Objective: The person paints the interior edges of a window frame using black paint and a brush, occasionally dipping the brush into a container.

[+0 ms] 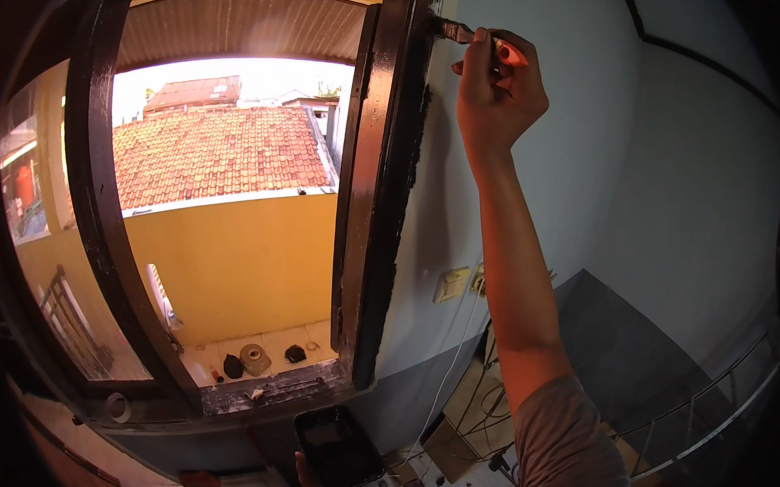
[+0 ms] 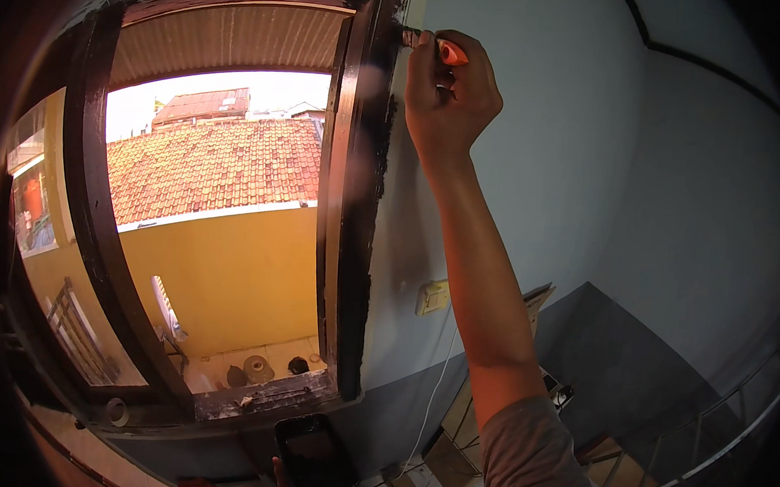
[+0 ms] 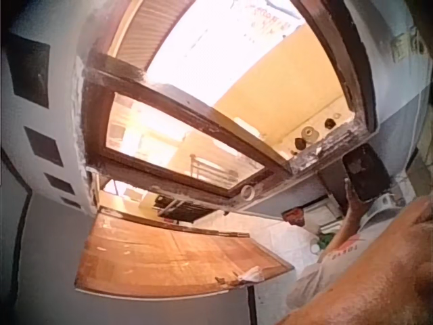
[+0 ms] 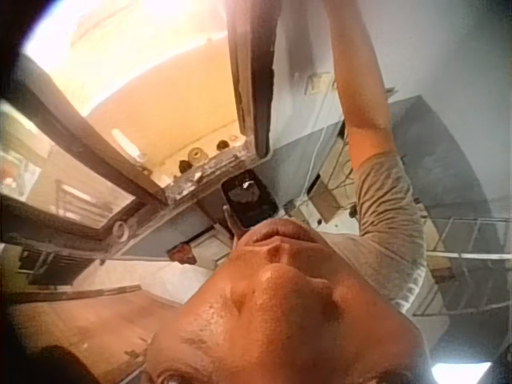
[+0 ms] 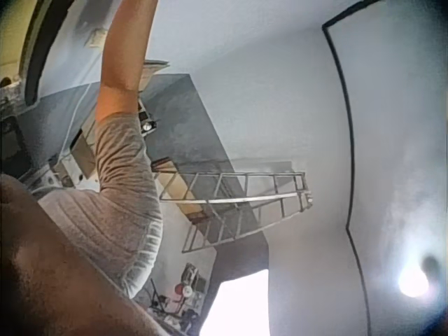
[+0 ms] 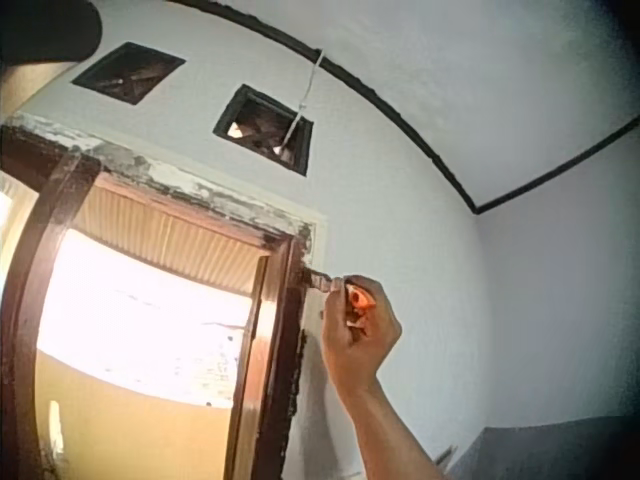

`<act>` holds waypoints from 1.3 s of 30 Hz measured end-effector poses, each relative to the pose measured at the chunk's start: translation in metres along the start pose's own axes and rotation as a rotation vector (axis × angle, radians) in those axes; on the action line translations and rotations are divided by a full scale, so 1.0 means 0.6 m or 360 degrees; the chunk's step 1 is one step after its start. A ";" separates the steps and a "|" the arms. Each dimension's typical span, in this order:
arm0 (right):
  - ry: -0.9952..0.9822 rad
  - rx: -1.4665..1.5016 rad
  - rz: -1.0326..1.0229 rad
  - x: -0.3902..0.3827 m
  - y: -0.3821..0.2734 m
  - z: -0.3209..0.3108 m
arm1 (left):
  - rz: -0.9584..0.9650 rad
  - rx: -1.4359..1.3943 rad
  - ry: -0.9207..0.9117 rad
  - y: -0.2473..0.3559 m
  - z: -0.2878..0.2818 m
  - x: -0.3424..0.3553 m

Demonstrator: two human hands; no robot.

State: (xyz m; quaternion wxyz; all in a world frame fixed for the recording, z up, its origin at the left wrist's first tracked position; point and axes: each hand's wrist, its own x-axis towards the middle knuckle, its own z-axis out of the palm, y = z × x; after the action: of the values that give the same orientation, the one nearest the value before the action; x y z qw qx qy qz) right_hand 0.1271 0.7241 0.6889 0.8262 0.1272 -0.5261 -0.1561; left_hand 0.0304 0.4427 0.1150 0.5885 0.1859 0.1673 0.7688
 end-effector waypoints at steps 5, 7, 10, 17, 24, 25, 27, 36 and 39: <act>-0.0248 -0.0192 0.0239 -0.011 -0.027 -0.038 | 0.0005 0.0021 0.0022 0.000 -0.007 0.005; -0.0198 -0.0084 0.0246 0.009 -0.043 -0.025 | 0.0021 0.0035 0.0028 0.003 -0.012 0.005; -0.0175 -0.0019 0.0239 0.035 -0.037 -0.013 | 0.0030 0.0036 0.0028 0.004 -0.014 0.006; -0.0474 -0.0176 0.0375 0.005 -0.042 -0.048 | 0.0033 0.0039 0.0022 0.002 -0.018 0.005; -0.0198 0.0031 0.0298 0.041 -0.042 -0.033 | 0.0007 0.0043 0.0020 -0.008 -0.021 0.008; -0.0245 0.0011 0.0390 0.032 -0.053 -0.030 | 0.0007 0.0044 0.0024 -0.007 -0.022 0.006; -0.0335 -0.0072 0.0394 0.003 -0.048 -0.040 | 0.0005 0.0047 0.0027 -0.008 -0.024 0.004; -0.0156 0.0087 0.0321 0.021 -0.052 -0.033 | -0.0012 0.0059 0.0030 -0.018 -0.030 0.004; -0.0329 -0.0105 0.0355 -0.014 -0.056 -0.048 | -0.0004 0.0056 0.0038 -0.019 -0.037 0.002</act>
State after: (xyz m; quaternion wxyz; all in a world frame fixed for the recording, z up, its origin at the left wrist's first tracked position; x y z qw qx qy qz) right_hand 0.1458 0.6979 0.6576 0.7835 0.0241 -0.6139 -0.0929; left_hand 0.0289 0.4456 0.0903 0.5842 0.1868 0.1880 0.7671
